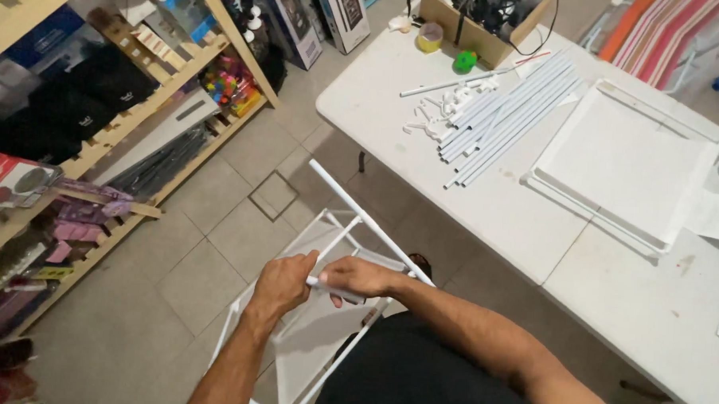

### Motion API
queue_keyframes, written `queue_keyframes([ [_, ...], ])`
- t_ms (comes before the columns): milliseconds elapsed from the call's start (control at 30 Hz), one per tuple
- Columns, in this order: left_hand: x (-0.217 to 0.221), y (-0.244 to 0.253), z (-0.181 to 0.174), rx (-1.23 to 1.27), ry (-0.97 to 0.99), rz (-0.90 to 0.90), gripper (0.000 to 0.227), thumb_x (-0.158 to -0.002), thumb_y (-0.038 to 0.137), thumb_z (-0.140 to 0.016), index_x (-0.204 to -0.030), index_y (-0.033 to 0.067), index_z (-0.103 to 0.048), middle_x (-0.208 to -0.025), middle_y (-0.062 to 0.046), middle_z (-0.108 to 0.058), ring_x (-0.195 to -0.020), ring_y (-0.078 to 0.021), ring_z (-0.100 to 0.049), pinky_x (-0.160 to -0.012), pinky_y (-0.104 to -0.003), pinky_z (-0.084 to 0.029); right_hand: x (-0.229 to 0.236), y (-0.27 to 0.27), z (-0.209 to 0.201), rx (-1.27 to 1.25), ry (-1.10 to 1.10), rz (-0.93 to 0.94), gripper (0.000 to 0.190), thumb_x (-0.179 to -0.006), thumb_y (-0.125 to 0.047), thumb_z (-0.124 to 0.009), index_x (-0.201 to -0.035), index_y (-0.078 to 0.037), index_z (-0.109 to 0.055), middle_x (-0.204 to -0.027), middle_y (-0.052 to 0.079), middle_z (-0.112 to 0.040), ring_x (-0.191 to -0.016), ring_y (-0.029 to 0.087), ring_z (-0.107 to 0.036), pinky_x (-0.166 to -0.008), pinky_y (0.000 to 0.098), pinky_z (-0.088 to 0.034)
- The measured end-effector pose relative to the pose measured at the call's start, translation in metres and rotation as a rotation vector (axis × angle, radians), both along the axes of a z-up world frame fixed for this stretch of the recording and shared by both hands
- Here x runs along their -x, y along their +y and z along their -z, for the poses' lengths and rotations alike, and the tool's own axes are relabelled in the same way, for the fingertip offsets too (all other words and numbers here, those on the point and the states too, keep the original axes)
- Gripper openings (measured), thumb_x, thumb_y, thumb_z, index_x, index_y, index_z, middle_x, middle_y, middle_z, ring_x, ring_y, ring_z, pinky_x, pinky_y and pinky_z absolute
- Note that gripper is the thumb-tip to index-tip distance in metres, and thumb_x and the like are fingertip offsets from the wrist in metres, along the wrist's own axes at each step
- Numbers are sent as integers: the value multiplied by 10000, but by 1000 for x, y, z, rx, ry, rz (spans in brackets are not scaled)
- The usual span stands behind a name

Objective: Assembling a white multi-tier storage rack by connecting tubes and fabric shelves on a table.

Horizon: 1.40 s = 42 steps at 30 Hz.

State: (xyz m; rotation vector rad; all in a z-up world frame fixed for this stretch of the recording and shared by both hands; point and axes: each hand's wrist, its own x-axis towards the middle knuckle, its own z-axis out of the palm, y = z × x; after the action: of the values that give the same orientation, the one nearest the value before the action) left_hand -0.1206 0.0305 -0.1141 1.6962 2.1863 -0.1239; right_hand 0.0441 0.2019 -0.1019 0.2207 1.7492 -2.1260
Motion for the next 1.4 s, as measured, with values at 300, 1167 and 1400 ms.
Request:
queue_keyframes([
  [300, -5, 14, -29, 145, -143, -388, 240, -777, 182, -594, -1017, 174, -603, -741, -129, -663, -733, -379, -653, -659, -516, -534, -63, 149, 35, 152, 46, -142, 227, -1004, -314, -663, -1051, -92, -652, -836, -7, -724, -732, 80, -651, -627, 253, -486],
  [1167, -47, 34, -47, 282, -186, -762, 690, -784, 271, -593, -1448, 447, -528, -1020, 32, -744, -899, -251, -701, -811, -435, -571, -86, 439, 202, -556, -675, 1220, 539, -897, -326, -665, -1388, -114, -595, -1241, 30, -658, -1064, 235, -646, -760, 414, -538],
  [1400, -42, 33, -47, -32, -249, -543, 866, -848, 746, -167, -1427, 237, -563, -995, -49, -722, -901, -316, -701, -651, -518, -516, -77, 399, 242, -576, -325, 1266, 301, -872, -277, -757, -1112, -101, -719, -1008, 39, -723, -919, 148, -666, -845, 302, -541],
])
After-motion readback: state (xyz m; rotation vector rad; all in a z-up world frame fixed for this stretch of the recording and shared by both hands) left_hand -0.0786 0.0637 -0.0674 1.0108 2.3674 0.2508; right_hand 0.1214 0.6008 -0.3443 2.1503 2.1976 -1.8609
